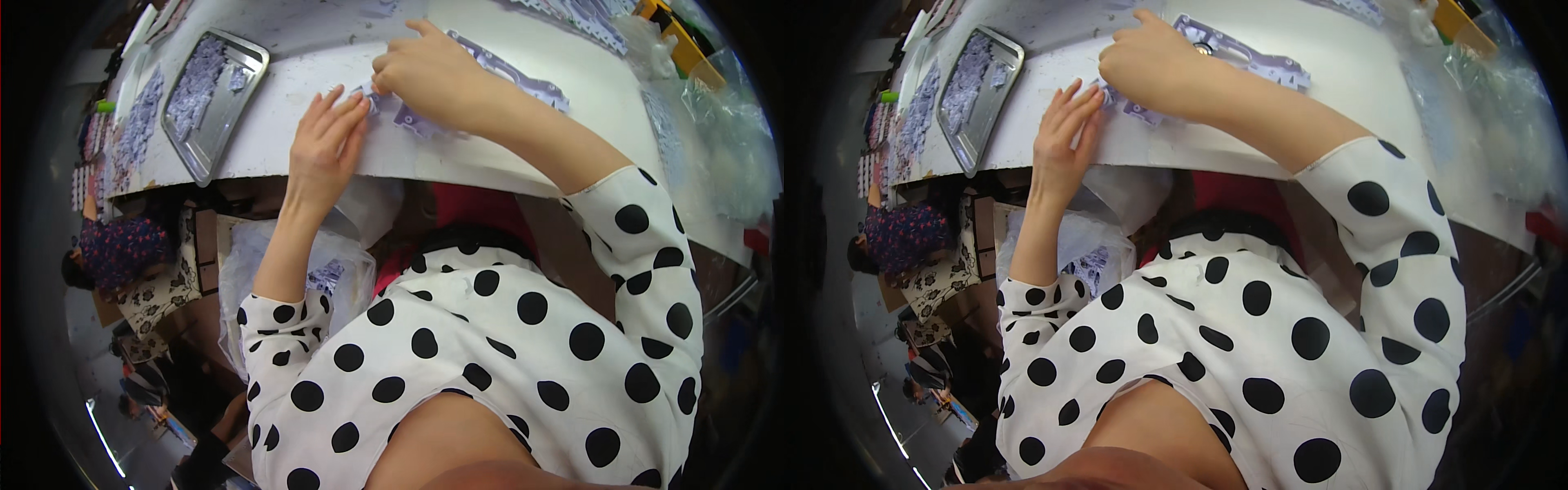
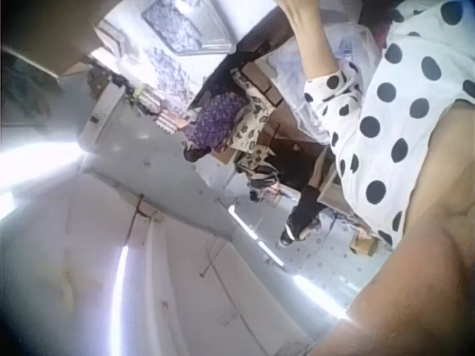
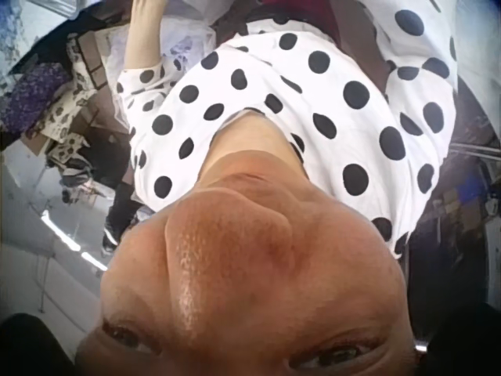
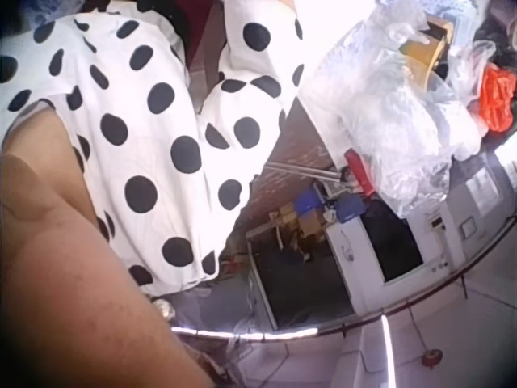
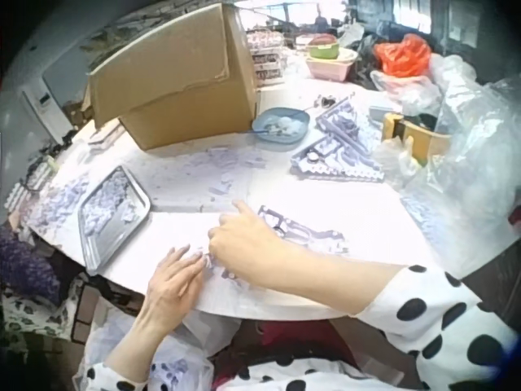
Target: The person assembles electronic components into a plastic housing by applying adhesive from a glue pot with a brush, then connecting wires to a circuit board and a motor.
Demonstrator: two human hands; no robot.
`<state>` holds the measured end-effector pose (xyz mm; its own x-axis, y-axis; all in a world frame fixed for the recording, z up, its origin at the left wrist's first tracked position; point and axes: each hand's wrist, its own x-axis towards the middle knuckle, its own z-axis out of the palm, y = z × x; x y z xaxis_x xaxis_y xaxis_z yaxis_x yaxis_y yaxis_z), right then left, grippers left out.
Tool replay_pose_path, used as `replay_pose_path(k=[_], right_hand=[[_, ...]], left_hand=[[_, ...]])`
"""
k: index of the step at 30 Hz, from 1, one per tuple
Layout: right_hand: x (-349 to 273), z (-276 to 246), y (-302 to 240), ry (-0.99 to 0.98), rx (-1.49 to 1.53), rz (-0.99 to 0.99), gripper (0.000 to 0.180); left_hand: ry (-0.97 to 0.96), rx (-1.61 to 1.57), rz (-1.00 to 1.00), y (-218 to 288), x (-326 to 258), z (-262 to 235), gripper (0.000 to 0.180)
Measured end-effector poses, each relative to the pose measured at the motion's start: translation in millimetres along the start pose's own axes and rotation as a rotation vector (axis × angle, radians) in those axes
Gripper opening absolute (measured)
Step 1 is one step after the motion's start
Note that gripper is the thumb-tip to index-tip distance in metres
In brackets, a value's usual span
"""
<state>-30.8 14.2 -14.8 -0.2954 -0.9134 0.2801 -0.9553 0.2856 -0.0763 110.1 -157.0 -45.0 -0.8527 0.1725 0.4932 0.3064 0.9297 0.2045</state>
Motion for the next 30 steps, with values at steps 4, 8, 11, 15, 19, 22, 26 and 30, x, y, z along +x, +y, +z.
replay_pose_path(k=[4,8,11,15,19,22,26,30], right_hand=[[0,-16,0,-0.112,-0.096,0.018,0.028],[-2,-16,21,-0.184,0.025,0.049,0.035],[-10,-26,43,0.200,0.146,-0.103,0.040],[-60,-67,33,0.526,0.462,0.082,0.038],[-142,-34,27,0.497,0.430,0.383,0.040],[-162,-16,23,0.450,0.366,0.539,0.050],[-163,-13,15,0.457,0.359,0.544,0.060],[-163,-10,19,0.422,0.347,0.548,0.062]], left_hand=[[0.014,0.093,-0.005,8,17,-4,0.021],[0.027,0.087,-0.003,14,29,-4,0.017],[0.006,0.030,-0.031,9,38,-5,0.026],[-0.046,-0.357,-0.276,-18,12,0,0.033],[0.054,-0.454,-0.280,-22,20,13,0.031],[0.132,-0.623,-0.298,-8,42,4,0.027],[0.188,-0.890,-0.278,39,73,-13,0.024],[0.187,-0.866,-0.298,55,72,3,0.025]])
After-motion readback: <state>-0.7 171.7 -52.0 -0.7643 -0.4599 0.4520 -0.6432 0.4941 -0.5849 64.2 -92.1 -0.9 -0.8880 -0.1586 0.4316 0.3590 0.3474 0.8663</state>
